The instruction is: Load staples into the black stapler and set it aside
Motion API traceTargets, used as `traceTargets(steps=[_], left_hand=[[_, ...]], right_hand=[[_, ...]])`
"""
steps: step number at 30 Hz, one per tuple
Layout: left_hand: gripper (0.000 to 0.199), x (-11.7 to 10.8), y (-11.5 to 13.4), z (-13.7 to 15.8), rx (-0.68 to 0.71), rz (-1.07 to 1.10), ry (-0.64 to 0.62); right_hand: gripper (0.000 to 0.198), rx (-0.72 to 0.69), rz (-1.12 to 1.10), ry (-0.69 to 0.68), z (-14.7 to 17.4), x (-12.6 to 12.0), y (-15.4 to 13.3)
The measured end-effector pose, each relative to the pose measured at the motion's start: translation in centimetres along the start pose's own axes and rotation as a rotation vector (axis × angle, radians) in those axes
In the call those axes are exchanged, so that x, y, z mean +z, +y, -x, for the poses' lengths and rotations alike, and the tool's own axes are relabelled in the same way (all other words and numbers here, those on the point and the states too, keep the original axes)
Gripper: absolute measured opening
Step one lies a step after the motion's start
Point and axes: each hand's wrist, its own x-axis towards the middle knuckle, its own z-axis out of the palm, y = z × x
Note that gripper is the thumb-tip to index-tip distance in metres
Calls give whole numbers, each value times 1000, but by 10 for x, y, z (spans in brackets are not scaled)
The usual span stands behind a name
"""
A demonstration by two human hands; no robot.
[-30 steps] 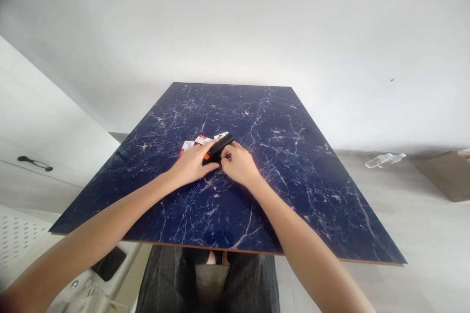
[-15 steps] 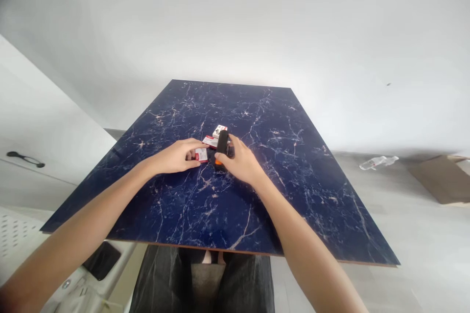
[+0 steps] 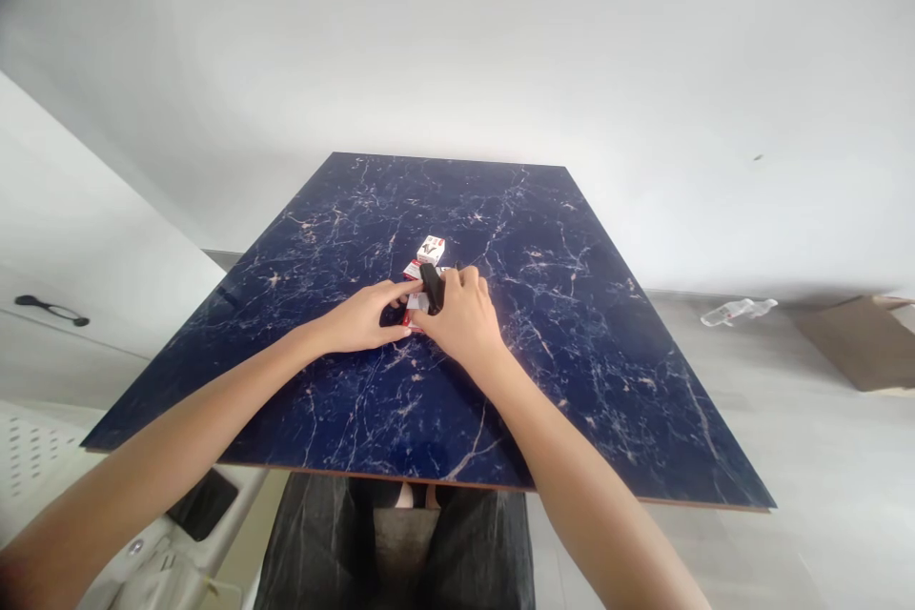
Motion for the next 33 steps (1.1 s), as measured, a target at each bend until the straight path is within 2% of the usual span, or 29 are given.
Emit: traceTargets(steps=[4,8,11,16,18,21,26,30,33], left_hand=[[60,10,1,-1,54,-87,25],[45,14,2,-2,117,-174,29],[46,17,5,-3,115,-200,66],[54,15,2,-4,117,-166,86],[49,10,-6,-8,110,-166,151],[41,3,-24,-21,31,-259,275],[38,1,-43,-35,-9,-388,176],[35,0,-28,-27,-144,-353,254],[41,-1,-8,-18,-161,-243,210]], right_hand=[[38,93,17,-38,-6,-10,13],[29,180,-155,-132,-14,-21,20],[29,201,-257,-196,-17,-23,18],[40,177,-168,-262,-17,-27,18],[41,174,-185,-286,-17,-28,20],[39,167,-258,-265,-17,-23,21],[38,96,-282,-171,-15,-10,18],[41,86,-309,-180,-15,-7,19],[41,89,-292,-184,-15,-9,19]])
